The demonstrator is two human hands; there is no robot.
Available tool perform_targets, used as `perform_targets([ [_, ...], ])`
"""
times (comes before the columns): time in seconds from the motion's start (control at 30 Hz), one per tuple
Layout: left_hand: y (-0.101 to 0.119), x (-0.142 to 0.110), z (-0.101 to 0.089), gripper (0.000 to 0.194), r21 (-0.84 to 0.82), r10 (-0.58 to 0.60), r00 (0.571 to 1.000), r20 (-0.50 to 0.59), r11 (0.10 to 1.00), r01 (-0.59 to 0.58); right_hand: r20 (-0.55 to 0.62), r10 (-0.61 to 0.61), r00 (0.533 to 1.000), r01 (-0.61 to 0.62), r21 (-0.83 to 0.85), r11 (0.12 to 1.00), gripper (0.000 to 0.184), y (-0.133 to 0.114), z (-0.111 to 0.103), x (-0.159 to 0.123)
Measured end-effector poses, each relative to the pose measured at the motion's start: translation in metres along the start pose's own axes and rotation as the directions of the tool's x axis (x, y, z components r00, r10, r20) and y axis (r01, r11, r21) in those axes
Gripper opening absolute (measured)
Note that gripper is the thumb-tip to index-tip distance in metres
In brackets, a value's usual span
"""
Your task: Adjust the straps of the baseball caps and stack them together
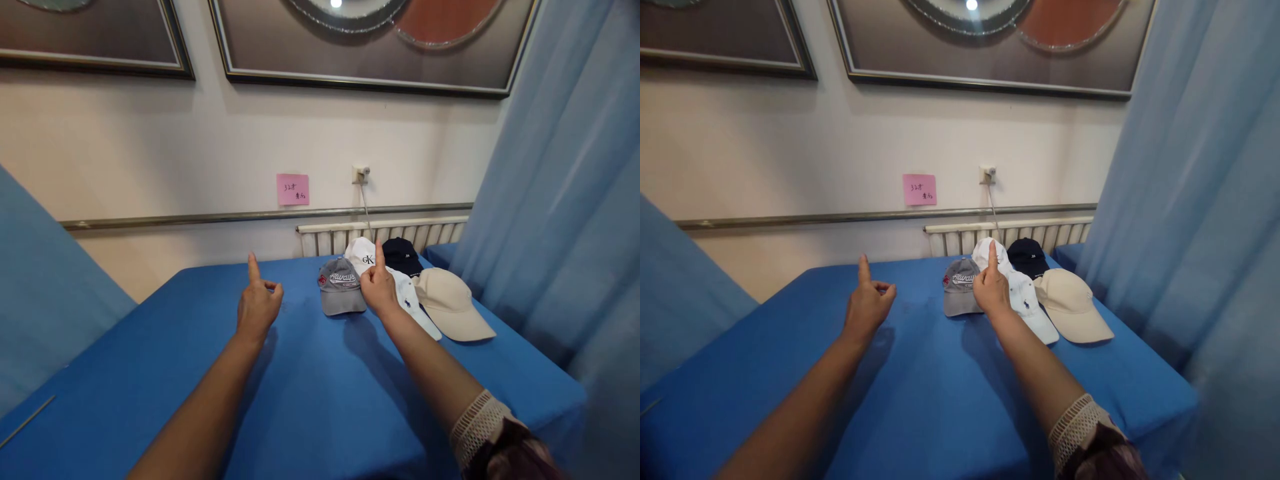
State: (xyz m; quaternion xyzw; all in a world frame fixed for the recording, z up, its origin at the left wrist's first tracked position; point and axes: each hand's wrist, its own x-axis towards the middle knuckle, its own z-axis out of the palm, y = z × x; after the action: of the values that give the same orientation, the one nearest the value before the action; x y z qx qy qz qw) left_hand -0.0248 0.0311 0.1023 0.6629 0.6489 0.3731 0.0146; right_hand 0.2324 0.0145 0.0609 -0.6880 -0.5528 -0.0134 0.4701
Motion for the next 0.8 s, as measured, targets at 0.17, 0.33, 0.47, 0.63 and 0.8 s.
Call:
perform_targets([
  [0.17,-0.005,-0.004,0.007,0.096,0.001,-0.01,0.999,0.043,1.0,0.01,0.048,0.017,0.999,-0.016,-0.018,1.0,0.079,0.002,0.007,-0.004],
  [0.33,-0.005,-0.002,0.01,0.094,0.013,-0.029,0.996,0.079,1.0,0.029,0.078,0.034,0.996,-0.031,-0.036,0.999,0.08,0.004,0.014,-0.005],
  [0.47,-0.005,-0.001,0.015,0.092,0.016,-0.029,0.995,0.099,0.999,0.028,0.107,0.02,0.994,-0.017,-0.028,0.999,0.081,0.003,0.016,-0.006],
  [0.63,-0.004,-0.001,0.02,0.094,-0.018,-0.004,0.993,0.114,1.0,0.006,0.128,0.031,0.991,-0.03,-0.012,0.999,0.08,0.003,0.018,-0.007],
  [0.8,0.0,0.001,0.021,0.093,-0.021,-0.013,0.99,0.141,1.0,0.016,0.148,0.033,0.989,-0.036,0.02,0.999,0.081,0.004,0.021,-0.006],
])
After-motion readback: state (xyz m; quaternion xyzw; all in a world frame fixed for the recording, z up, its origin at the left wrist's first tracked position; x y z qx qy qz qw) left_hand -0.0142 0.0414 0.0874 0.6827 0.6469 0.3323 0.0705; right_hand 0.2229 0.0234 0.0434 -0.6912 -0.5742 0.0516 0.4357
